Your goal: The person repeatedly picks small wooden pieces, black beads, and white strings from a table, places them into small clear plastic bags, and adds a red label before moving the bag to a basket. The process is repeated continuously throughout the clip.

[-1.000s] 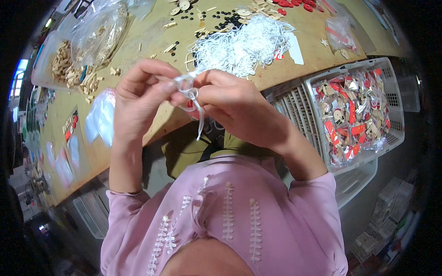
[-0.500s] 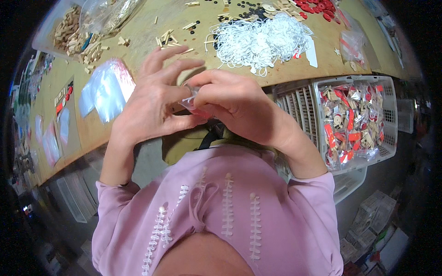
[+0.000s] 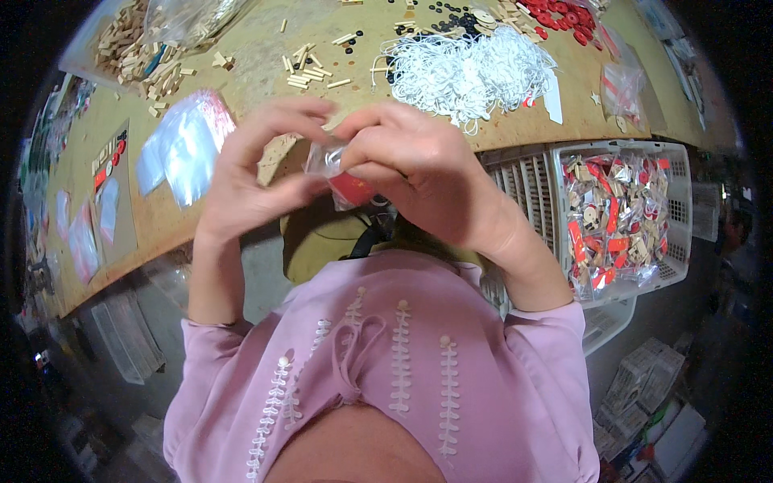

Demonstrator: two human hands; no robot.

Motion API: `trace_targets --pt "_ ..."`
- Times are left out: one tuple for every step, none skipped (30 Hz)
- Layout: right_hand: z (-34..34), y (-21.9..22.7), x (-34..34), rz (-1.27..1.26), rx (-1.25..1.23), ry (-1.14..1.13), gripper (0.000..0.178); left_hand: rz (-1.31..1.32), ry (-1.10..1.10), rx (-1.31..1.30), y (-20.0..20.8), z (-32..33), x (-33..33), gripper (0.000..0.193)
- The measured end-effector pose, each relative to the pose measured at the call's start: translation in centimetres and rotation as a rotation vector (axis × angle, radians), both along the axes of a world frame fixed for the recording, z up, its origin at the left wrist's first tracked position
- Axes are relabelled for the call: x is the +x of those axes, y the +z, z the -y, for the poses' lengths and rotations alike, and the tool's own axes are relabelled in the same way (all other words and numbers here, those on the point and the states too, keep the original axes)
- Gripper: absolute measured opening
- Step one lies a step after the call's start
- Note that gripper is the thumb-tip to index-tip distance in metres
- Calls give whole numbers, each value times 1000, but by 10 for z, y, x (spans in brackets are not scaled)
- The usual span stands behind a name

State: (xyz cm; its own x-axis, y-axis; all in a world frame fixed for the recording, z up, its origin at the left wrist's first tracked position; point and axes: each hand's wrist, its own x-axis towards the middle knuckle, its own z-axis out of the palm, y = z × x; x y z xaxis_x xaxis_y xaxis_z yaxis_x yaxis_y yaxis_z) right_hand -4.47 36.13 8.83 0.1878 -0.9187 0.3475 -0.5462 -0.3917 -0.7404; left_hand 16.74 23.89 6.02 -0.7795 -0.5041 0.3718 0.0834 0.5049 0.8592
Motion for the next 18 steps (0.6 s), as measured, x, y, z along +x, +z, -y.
trace_targets --pt "1 0 -1 -10 -42 -32 12 -42 78 341 5 -4 4 43" --pt "3 -1 -1 -20 -85 -65 9 20 91 312 4 -5 6 43" --pt "4 -2 -2 -30 -127 -98 7 82 102 282 1 -5 6 43" --pt "5 -2 0 -33 -129 -109 7 102 91 298 -2 -9 6 42" --pt "7 -4 1 -34 -125 -122 7 123 79 320 -8 -14 3 42" --pt "10 -4 2 -36 -122 -134 7 -12 130 458 -15 -21 -2 30" --pt "9 -5 3 -35 -98 -148 8 -15 151 424 -16 -24 -5 25" --pt "8 -5 3 -35 -75 -162 9 -17 172 390 -16 -27 -7 21" --pt "7 -5 3 -34 -51 -176 10 -19 192 357 -17 -28 -10 17" --pt "7 -6 3 -19 -27 -167 9 -70 185 309 -20 -31 -13 14" --pt "8 -8 2 -4 -2 -158 8 -65 202 264 -20 -32 -15 13" --pt "8 -9 1 12 22 -150 8 -60 219 220 -21 -32 -16 12" --pt "7 -7 0 88 143 -164 8 -57 235 173 -21 -32 -18 11" --pt "5 -3 0 165 264 -178 9 -88 252 280 -21 -34 -18 11" --pt "4 -2 0 243 383 -191 10 -118 269 387 -21 -38 -18 11" --pt "4 -5 -1 383 381 -218 11 -148 286 493 -23 -40 -18 11" --pt "3 -12 -3 524 375 -245 12 -173 294 476 -25 -39 -19 12" --pt "2 -18 -4 665 368 -271 13 -197 301 459 -27 -38 -20 12"
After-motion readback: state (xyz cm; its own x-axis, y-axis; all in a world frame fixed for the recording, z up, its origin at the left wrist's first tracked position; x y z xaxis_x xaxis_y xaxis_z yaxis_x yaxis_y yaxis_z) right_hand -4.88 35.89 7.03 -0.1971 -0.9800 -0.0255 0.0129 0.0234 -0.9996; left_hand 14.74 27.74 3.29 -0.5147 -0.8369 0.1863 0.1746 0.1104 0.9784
